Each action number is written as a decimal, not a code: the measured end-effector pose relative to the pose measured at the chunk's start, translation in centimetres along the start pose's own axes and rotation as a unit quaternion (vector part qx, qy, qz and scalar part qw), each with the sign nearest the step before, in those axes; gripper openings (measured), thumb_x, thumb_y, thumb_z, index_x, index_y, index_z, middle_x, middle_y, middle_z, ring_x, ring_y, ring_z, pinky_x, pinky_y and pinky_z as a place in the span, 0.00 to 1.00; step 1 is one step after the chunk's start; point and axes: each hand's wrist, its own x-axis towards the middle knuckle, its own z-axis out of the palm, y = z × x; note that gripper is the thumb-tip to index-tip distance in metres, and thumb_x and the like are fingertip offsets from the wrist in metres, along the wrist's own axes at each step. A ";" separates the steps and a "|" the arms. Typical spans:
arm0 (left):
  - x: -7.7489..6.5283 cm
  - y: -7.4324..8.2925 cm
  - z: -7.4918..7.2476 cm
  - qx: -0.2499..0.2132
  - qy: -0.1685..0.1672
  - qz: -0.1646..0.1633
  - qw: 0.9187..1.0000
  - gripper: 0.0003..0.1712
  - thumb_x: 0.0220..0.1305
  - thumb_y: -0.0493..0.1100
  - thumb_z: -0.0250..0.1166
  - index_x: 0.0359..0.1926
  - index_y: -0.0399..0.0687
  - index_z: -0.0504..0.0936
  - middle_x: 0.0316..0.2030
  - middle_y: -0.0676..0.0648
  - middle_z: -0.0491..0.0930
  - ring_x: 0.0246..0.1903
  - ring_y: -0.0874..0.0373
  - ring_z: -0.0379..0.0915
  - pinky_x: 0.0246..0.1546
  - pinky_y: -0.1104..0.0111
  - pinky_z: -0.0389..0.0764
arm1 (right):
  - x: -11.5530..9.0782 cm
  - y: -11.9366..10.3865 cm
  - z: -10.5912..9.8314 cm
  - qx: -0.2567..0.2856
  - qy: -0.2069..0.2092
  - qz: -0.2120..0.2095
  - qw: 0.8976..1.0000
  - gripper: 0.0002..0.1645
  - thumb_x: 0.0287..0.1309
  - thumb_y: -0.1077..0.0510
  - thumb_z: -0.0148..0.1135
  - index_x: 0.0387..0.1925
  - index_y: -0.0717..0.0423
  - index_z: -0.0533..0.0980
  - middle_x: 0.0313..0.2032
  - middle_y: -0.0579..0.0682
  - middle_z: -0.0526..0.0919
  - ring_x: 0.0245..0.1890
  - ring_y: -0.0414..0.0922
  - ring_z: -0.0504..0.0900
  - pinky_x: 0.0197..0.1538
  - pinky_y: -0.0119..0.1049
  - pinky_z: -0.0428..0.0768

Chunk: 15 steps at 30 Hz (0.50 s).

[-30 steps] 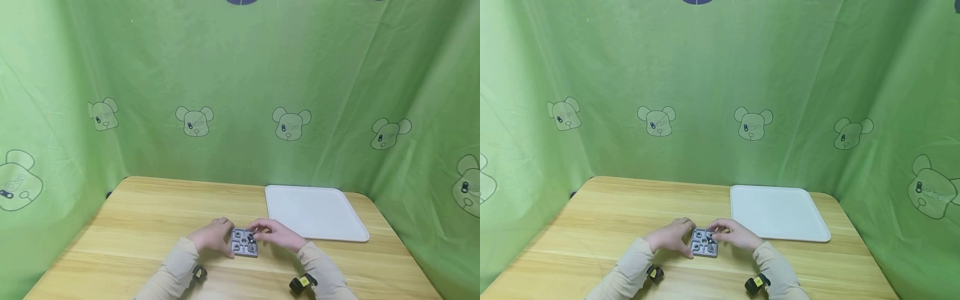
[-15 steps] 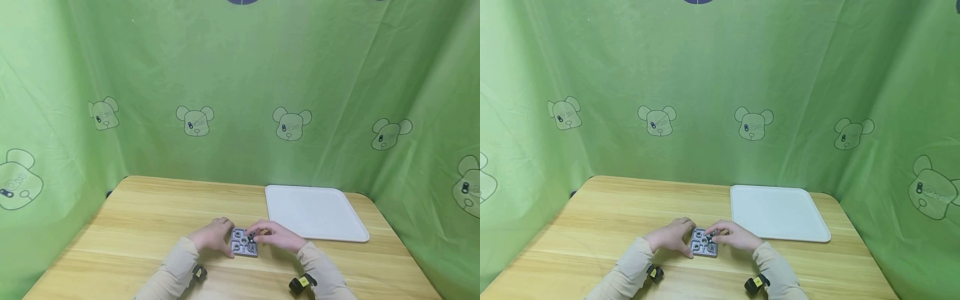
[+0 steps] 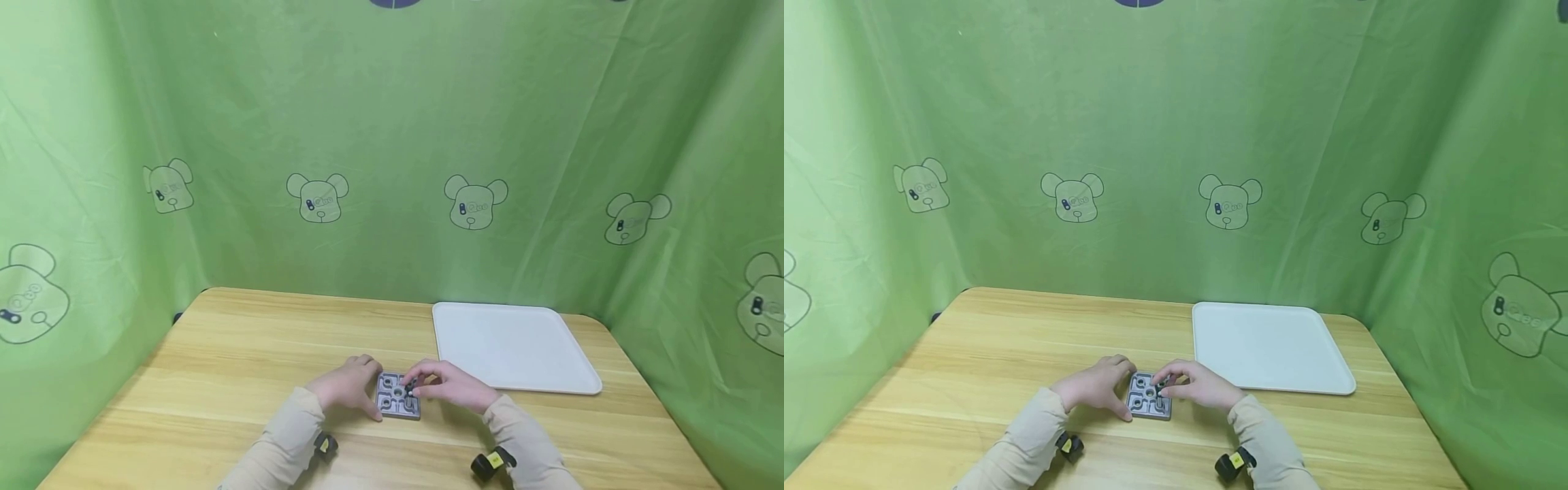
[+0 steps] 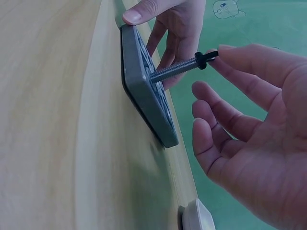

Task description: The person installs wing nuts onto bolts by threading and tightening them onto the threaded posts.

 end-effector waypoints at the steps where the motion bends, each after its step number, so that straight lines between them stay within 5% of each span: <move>1: 0.0 0.0 0.0 -0.001 0.000 0.000 1.000 0.50 0.27 0.60 0.74 0.56 0.47 0.68 0.56 0.47 0.68 0.55 0.50 0.63 0.58 0.56 0.69 | 0.0 -0.3 0.0 0.001 0.001 -0.001 1.000 0.17 0.54 0.59 0.57 0.47 0.56 0.74 0.48 0.52 0.77 0.48 0.55 0.73 0.47 0.37 0.73; 6: 0.0 0.0 -0.1 -0.001 0.001 0.000 1.000 0.50 0.28 0.60 0.74 0.56 0.46 0.68 0.56 0.47 0.68 0.56 0.50 0.63 0.58 0.56 0.68 | -0.4 -1.5 -0.1 0.011 0.002 0.002 1.000 0.17 0.53 0.60 0.57 0.46 0.61 0.73 0.46 0.57 0.78 0.44 0.56 0.74 0.44 0.38 0.76; 15: 0.0 0.0 0.0 0.000 0.000 0.002 1.000 0.50 0.28 0.60 0.74 0.56 0.46 0.68 0.57 0.47 0.68 0.56 0.50 0.63 0.58 0.56 0.68 | 0.2 0.8 -0.4 0.017 0.003 -0.001 1.000 0.14 0.55 0.59 0.57 0.44 0.57 0.74 0.41 0.57 0.79 0.38 0.48 0.76 0.37 0.44 0.79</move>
